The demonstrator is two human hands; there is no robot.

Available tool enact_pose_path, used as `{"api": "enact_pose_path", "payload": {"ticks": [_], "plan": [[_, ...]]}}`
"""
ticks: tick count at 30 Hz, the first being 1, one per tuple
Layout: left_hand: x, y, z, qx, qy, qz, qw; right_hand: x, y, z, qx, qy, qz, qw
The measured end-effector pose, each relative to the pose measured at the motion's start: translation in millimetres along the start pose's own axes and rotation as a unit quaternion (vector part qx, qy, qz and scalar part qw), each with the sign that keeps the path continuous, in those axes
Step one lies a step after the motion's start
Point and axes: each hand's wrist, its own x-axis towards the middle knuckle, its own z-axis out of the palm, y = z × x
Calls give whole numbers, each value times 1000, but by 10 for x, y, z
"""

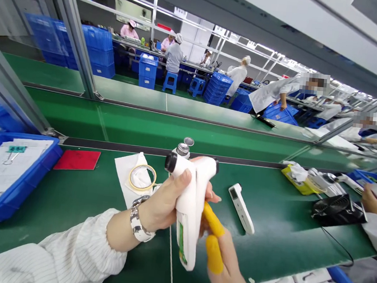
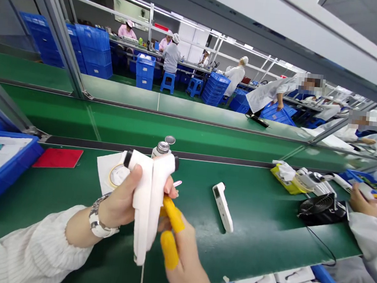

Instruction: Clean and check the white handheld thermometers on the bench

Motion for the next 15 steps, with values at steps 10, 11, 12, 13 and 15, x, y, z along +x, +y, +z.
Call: {"api": "enact_pose_path", "payload": {"ticks": [10,11,12,13,15], "plan": [[-88,578,-47,-71,81,160,981,604,501,124,-218,-41,-48,974],[-93,586,-52,-73,83,163,980,619,522,197,-219,-55,-54,973],[-94,581,-61,-74,84,165,980,632,527,250,-217,-63,-59,972],[-90,565,-74,-74,85,163,980,644,514,277,-214,-61,-63,973],[-67,510,-108,-66,91,138,984,658,414,244,-201,-39,-69,976]]}}
